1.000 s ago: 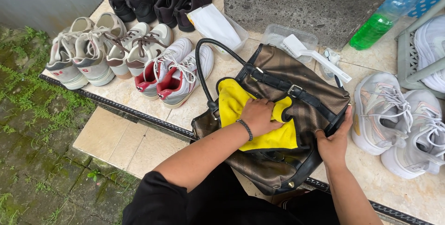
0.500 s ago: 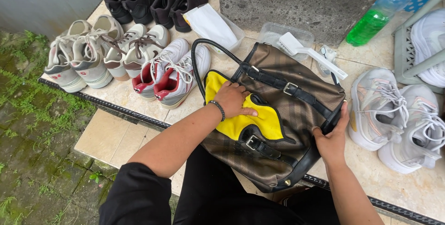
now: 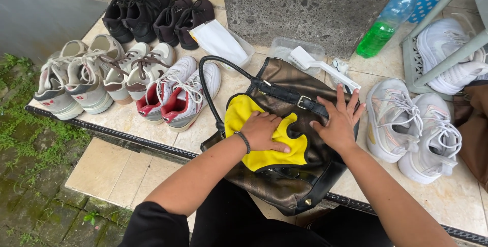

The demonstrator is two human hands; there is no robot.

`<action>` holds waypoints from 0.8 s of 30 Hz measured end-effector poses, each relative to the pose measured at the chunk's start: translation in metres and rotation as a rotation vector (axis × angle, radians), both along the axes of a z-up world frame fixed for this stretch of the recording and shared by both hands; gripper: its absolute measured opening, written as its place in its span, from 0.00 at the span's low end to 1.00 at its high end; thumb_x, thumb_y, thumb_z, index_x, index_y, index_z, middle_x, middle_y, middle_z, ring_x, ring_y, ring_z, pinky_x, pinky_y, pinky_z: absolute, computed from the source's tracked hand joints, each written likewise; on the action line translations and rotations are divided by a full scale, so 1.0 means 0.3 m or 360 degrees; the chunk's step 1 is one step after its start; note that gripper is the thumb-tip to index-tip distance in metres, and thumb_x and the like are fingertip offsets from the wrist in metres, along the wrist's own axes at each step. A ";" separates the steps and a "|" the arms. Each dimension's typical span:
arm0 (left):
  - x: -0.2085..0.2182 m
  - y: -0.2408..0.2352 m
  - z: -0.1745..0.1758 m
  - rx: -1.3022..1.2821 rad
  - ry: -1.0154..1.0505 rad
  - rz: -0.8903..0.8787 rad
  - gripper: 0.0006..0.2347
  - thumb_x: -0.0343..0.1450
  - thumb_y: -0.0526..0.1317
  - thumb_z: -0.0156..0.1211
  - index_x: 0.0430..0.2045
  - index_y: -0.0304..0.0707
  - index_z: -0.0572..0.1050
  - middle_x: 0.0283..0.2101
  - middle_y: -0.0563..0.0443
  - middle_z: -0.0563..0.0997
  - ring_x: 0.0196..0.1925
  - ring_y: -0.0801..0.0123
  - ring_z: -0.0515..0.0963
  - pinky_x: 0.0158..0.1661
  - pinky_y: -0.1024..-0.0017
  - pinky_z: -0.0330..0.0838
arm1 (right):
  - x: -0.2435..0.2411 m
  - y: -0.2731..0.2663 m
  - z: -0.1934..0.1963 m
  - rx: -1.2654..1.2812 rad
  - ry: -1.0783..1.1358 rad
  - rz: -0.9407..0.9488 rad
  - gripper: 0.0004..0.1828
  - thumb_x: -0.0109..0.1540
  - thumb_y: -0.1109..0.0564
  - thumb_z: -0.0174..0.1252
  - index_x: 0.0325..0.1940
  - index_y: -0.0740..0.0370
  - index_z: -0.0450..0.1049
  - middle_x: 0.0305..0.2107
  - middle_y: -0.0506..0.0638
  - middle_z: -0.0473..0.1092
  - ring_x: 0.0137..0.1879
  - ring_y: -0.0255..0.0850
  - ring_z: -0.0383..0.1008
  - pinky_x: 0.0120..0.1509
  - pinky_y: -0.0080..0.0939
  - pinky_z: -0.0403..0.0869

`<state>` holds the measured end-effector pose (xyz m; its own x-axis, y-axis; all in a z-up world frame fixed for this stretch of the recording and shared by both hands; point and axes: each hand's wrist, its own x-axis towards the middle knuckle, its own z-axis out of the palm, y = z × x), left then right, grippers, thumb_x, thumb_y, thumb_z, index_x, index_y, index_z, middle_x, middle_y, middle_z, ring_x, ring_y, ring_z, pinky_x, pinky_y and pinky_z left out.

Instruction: The person cleans a brown bag using a yellow cloth and a toothbrush. The person wipes the outer surface of the bag with the yellow cloth and then cleans the metal buckles with the toothbrush.

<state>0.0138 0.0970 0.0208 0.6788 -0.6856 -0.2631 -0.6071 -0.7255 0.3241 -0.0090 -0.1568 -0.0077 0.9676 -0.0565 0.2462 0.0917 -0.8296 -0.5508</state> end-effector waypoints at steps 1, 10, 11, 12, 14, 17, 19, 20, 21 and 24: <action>0.018 0.021 -0.008 -0.0011 -0.0004 0.0012 0.53 0.60 0.81 0.37 0.66 0.30 0.62 0.64 0.37 0.71 0.70 0.53 0.65 0.68 0.56 0.48 | 0.011 -0.008 -0.009 -0.0011 -0.0004 0.0012 0.37 0.53 0.54 0.70 0.67 0.51 0.72 0.81 0.55 0.36 0.82 0.58 0.15 0.76 0.65 0.14; 0.081 0.142 0.011 0.0519 -0.0380 0.0154 0.46 0.64 0.80 0.28 0.62 0.43 0.70 0.58 0.49 0.77 0.63 0.61 0.72 0.64 0.62 0.54 | 0.023 -0.048 -0.057 -0.0031 0.0121 -0.0019 0.35 0.53 0.55 0.67 0.66 0.49 0.74 0.81 0.48 0.38 0.83 0.55 0.15 0.77 0.61 0.14; 0.070 0.138 0.023 0.0500 -0.0360 0.0198 0.46 0.64 0.80 0.29 0.62 0.43 0.70 0.59 0.49 0.77 0.63 0.61 0.73 0.65 0.61 0.55 | 0.024 -0.049 -0.059 -0.0033 0.0116 -0.0028 0.35 0.52 0.54 0.68 0.65 0.49 0.74 0.81 0.48 0.39 0.83 0.55 0.16 0.78 0.61 0.15; 0.059 0.134 0.035 0.0481 -0.0340 0.0240 0.46 0.64 0.81 0.31 0.62 0.42 0.70 0.59 0.48 0.77 0.63 0.60 0.73 0.65 0.60 0.55 | 0.024 -0.049 -0.063 -0.0034 0.0112 -0.0039 0.35 0.52 0.54 0.69 0.64 0.50 0.75 0.81 0.47 0.39 0.83 0.55 0.16 0.79 0.61 0.15; 0.075 0.123 0.002 0.0479 -0.0323 0.0253 0.46 0.64 0.80 0.31 0.63 0.42 0.70 0.59 0.48 0.77 0.63 0.60 0.73 0.65 0.61 0.56 | 0.025 -0.052 -0.063 -0.0053 0.0140 -0.0041 0.35 0.52 0.53 0.68 0.65 0.49 0.74 0.81 0.45 0.38 0.83 0.54 0.15 0.79 0.61 0.16; 0.108 0.109 -0.041 0.0450 -0.0303 0.0245 0.44 0.66 0.78 0.32 0.62 0.40 0.70 0.58 0.47 0.78 0.62 0.60 0.74 0.65 0.61 0.56 | 0.024 -0.051 -0.060 -0.0093 0.0163 -0.0040 0.36 0.51 0.51 0.68 0.65 0.48 0.74 0.81 0.44 0.37 0.83 0.54 0.15 0.79 0.61 0.17; 0.122 0.097 -0.061 0.0425 -0.0295 0.0220 0.41 0.69 0.75 0.33 0.61 0.39 0.70 0.57 0.47 0.78 0.62 0.60 0.74 0.64 0.60 0.56 | 0.023 -0.046 -0.064 -0.0111 0.0165 -0.0041 0.36 0.51 0.51 0.68 0.65 0.49 0.74 0.82 0.45 0.37 0.83 0.55 0.15 0.79 0.62 0.18; 0.122 0.086 -0.070 0.0354 -0.0262 0.0211 0.39 0.70 0.73 0.36 0.61 0.40 0.71 0.56 0.47 0.79 0.62 0.60 0.74 0.64 0.60 0.56 | 0.023 -0.046 -0.070 -0.0109 0.0158 -0.0049 0.36 0.51 0.51 0.68 0.66 0.50 0.74 0.82 0.46 0.37 0.83 0.55 0.15 0.79 0.63 0.18; 0.125 0.074 -0.080 0.0284 -0.0229 0.0203 0.36 0.71 0.71 0.38 0.60 0.40 0.72 0.55 0.47 0.80 0.61 0.60 0.75 0.63 0.60 0.56 | 0.024 -0.045 -0.076 -0.0107 0.0151 -0.0057 0.37 0.51 0.52 0.68 0.66 0.50 0.74 0.82 0.46 0.37 0.83 0.56 0.15 0.79 0.63 0.18; 0.123 0.036 -0.155 0.0202 -0.0181 0.0182 0.31 0.74 0.63 0.44 0.64 0.39 0.68 0.58 0.47 0.79 0.63 0.61 0.75 0.64 0.59 0.56 | 0.026 -0.044 -0.077 -0.0115 0.0168 -0.0063 0.37 0.51 0.51 0.69 0.66 0.51 0.74 0.82 0.47 0.36 0.83 0.55 0.15 0.79 0.63 0.18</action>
<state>0.0506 0.1079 -0.0257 0.7804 -0.5687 -0.2599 -0.5461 -0.8223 0.1599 -0.0011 -0.1701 -0.0307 0.9857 -0.0813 0.1477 0.0024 -0.8693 -0.4943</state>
